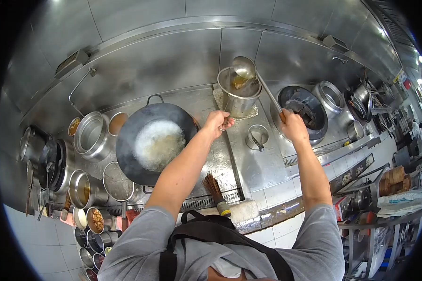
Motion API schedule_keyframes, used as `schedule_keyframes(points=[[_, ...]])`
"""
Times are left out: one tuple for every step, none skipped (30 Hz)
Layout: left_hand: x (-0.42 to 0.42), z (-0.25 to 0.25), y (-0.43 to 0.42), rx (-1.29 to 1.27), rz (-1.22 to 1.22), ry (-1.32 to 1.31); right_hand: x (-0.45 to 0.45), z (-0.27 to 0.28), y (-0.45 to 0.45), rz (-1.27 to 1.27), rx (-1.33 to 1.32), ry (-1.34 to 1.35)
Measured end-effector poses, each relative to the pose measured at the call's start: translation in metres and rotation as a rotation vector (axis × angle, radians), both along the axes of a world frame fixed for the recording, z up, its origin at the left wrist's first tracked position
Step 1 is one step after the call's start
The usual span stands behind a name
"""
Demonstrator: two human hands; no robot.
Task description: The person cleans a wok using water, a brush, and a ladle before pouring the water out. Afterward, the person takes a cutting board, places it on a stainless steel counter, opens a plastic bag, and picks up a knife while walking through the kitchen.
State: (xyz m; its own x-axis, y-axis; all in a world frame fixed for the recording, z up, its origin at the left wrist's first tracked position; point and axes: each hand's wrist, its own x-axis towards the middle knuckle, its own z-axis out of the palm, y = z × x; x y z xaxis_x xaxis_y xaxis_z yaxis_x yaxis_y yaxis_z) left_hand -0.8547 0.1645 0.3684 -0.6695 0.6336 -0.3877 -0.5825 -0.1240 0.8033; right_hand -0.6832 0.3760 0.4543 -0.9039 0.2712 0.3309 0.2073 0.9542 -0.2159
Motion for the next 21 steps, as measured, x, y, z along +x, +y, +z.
schedule_keyframes(points=[[0.001,-0.009,0.005,0.001,-0.003,-0.009,0.005,-0.007,0.003,-0.003,0.001,-0.009],[0.011,-0.005,0.008,-0.030,-0.033,0.046,0.009,-0.017,0.010,-0.034,0.096,0.011],[0.023,0.001,0.008,-0.061,-0.057,0.102,0.013,-0.021,0.012,-0.059,0.191,0.032],[0.035,0.007,0.004,-0.061,-0.182,0.088,0.020,-0.022,0.014,-0.052,0.215,-0.004],[0.042,0.002,0.004,-0.057,-0.167,0.080,0.026,-0.022,0.009,-0.036,0.220,-0.010],[0.049,-0.004,0.004,-0.133,-0.267,0.188,0.032,-0.023,0.004,-0.043,0.196,0.084],[0.055,-0.011,0.000,-0.211,-0.366,0.293,0.039,-0.027,-0.002,-0.048,0.168,0.175],[0.064,-0.010,-0.015,-0.263,-0.433,0.449,0.046,-0.037,-0.008,-0.003,0.175,0.310],[0.076,-0.007,-0.040,-0.241,-0.475,0.505,0.055,-0.048,-0.019,0.023,0.173,0.296],[0.087,-0.004,-0.070,-0.221,-0.510,0.560,0.063,-0.059,-0.036,0.036,-0.045,0.310],[0.098,0.004,-0.103,-0.172,-0.508,0.499,0.069,-0.070,-0.057,0.051,-0.268,0.311],[0.111,0.007,-0.140,-0.125,-0.500,0.431,0.078,-0.060,-0.091,-0.030,-0.555,0.169],[0.123,0.004,-0.177,-0.061,-0.411,0.337,0.089,-0.049,-0.123,-0.119,-0.832,0.004],[0.135,0.004,-0.214,-0.095,-0.309,0.273,0.101,-0.062,-0.139,-0.057,-0.879,-0.024],[0.148,0.006,-0.249,-0.174,-0.170,0.212,0.114,-0.076,-0.150,0.003,-0.927,-0.054],[0.158,0.002,-0.284,-0.242,-0.047,0.197,0.125,-0.090,-0.151,0.038,-0.935,-0.098],[0.170,0.000,-0.315,-0.390,0.105,0.197,0.133,-0.104,-0.146,0.128,-0.817,-0.189],[0.184,-0.017,-0.347,-0.508,0.290,0.198,0.136,-0.112,-0.142,0.216,-0.695,-0.269],[0.195,-0.035,-0.380,-0.813,0.349,0.293,0.136,-0.110,-0.144,0.290,-0.610,-0.307],[0.207,-0.070,-0.417,-1.091,0.343,0.211,0.134,-0.109,-0.145,0.357,-0.547,-0.363],[0.221,-0.067,-0.434,-1.320,0.296,0.286,0.131,-0.108,-0.147,0.420,-0.482,-0.415]])
